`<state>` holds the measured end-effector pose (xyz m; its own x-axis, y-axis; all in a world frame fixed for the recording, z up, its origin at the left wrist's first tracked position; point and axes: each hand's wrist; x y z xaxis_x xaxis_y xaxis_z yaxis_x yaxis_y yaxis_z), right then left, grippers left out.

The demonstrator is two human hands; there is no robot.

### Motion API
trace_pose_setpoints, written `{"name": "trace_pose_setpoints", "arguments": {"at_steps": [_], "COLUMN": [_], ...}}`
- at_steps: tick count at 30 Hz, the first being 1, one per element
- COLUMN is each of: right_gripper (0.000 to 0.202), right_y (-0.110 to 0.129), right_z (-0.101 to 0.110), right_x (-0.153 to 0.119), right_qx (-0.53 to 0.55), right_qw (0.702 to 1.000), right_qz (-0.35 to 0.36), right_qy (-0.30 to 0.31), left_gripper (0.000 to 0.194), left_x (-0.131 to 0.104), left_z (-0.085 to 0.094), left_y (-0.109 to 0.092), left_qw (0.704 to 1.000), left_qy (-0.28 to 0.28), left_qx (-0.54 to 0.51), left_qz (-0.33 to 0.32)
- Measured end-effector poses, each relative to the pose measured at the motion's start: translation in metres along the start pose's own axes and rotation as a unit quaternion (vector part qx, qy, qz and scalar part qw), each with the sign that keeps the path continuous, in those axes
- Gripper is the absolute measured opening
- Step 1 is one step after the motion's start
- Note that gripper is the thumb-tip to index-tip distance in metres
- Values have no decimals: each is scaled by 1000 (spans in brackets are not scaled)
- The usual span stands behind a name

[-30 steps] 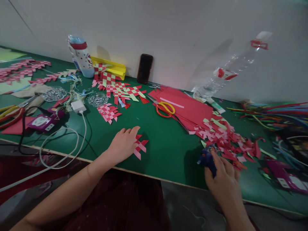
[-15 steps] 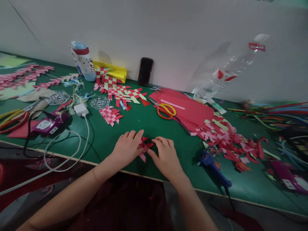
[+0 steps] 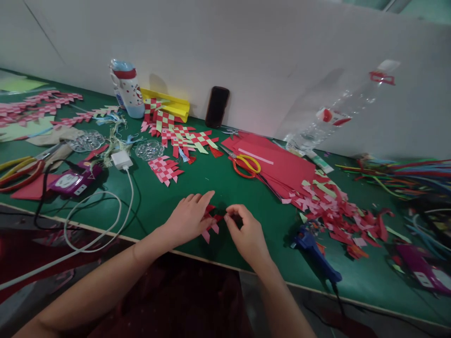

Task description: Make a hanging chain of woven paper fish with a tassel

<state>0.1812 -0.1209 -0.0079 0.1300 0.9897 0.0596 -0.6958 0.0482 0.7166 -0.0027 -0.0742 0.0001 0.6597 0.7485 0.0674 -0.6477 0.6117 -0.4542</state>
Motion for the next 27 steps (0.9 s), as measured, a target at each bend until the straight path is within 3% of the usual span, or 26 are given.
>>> {"name": "trace_pose_setpoints", "arguments": {"at_steps": [3,8,12,16,22,27], "right_gripper": [17,22,25,25,11,10], "right_y": [-1,-10,-9,0,4,-3], "right_z": [6,12,5,-2,0,1], "right_x": [1,1,-4,-9,-9,-19], "right_qx": [26,-43,-116,-183,-136,-92], "right_qw": [999,997,990,981,988,994], "right_qz": [-2,57,81,48,33,36], "right_qy": [-23,-16,19,53,69,48], "left_gripper": [68,72,73,70,66,67], "left_x": [3,4,1,-2,-6,-6], "left_z": [1,2,-3,-8,-6,-4], "left_y": [2,5,4,1,3,3], "left_qw": [999,999,997,997,999,997], "left_qy": [2,22,37,22,1,18], "left_qx": [-36,4,33,40,12,21], "left_qz": [-4,-49,-55,-59,-51,-65]}}
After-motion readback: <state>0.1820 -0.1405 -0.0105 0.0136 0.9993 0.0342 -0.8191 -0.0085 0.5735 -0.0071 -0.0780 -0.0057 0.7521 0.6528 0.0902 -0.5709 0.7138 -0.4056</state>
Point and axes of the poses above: each hand's wrist, its own x-axis towards the middle knuckle, its own z-axis out of the back of the hand, y = z × x, and after that the axes turned 10 degrees about -z, right-handed
